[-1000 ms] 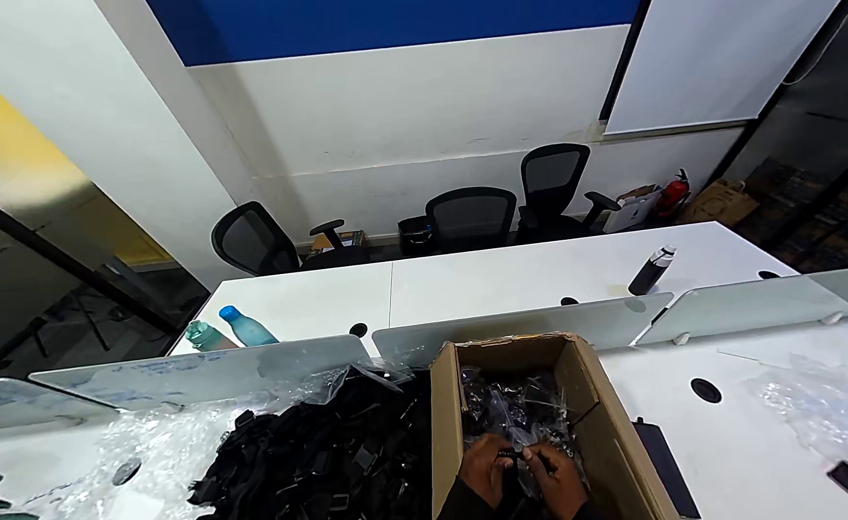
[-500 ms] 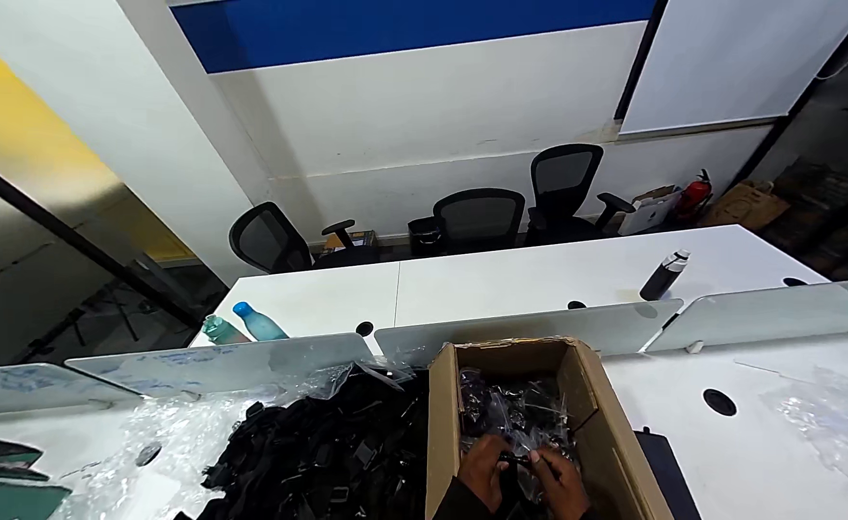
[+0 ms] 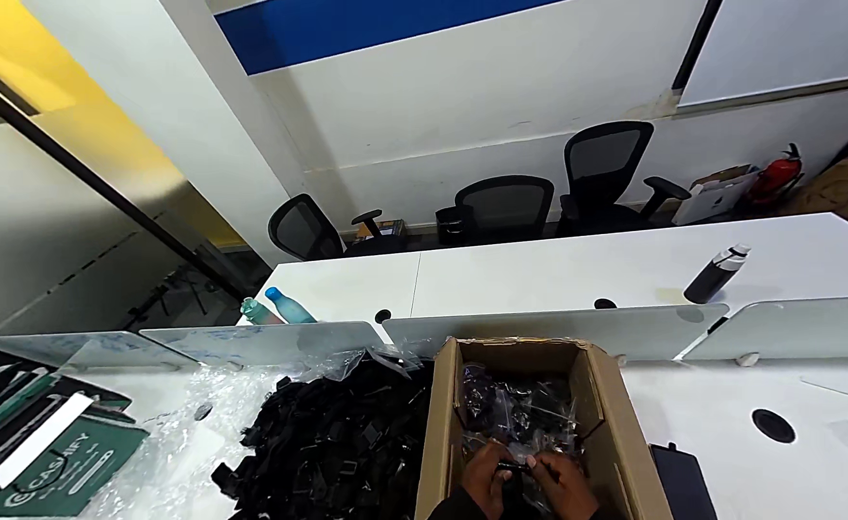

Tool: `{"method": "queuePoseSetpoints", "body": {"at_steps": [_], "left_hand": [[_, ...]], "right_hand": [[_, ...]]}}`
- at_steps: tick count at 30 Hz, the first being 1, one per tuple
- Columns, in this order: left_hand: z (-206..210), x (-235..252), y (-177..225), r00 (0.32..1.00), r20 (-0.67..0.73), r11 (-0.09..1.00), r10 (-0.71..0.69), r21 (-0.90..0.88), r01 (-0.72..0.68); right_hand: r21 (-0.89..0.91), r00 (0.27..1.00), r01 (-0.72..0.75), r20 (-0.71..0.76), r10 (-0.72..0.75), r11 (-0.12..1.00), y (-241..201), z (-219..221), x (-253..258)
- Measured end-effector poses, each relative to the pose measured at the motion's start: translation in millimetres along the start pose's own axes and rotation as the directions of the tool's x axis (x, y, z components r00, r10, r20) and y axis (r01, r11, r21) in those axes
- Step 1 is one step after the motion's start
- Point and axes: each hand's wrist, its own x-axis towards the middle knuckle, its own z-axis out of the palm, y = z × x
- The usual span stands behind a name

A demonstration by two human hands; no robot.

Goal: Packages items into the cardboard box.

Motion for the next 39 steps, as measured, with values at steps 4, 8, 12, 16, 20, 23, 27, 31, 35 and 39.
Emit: {"method": "queuePoseSetpoints", "body": {"at_steps": [4,8,12,16,20,23,27,31,35,39], "left_hand": [[8,-3,-1,0.998,-0.061,0.999,-0.022,0.044,0.024],[7,-4,-6,0.996,-0.082,0.998,-0.030,0.056,0.035],[6,-1,-7,0.996,-0.085,0.998,-0.021,0.062,0.026],[7,0,-9,0.996,-0.090,0.997,0.018,0.076,-0.011],[6,3,-14,0.990,-0.137,0.998,0.028,0.055,-0.021],[6,3,-13,0.994,-0.106,0.998,0.039,0.044,-0.035],[8,2,-13,0.995,-0.075,0.997,0.062,0.046,-0.059],[8,2,-14,0.989,-0.123,0.997,0.082,0.017,-0.080],[8,2,-14,0.988,-0.121,0.996,0.094,0.005,-0.094],[9,1,-16,0.991,-0.099,0.995,0.095,0.004,-0.095]], "right_hand": [[-0.115,0.993,-0.047,0.101,0.059,0.992,-11,0,-2],[0.017,0.999,-0.016,0.044,0.016,1.000,-14,1,-3],[0.036,1.000,0.003,0.019,-0.003,0.999,-13,1,-2],[-0.064,0.997,-0.053,0.053,0.057,0.997,-13,1,-1],[0.103,0.999,-0.015,-0.035,0.018,0.995,-15,2,-4],[0.110,0.997,-0.039,-0.065,0.047,0.993,-11,2,-2],[0.010,0.999,-0.039,-0.011,0.039,0.999,-9,4,1],[0.137,0.976,0.194,-0.126,-0.178,0.971,-8,7,1],[0.123,0.984,0.124,-0.145,-0.106,0.985,-7,7,2],[0.061,0.999,0.010,-0.034,-0.008,0.998,-2,8,5]]}}
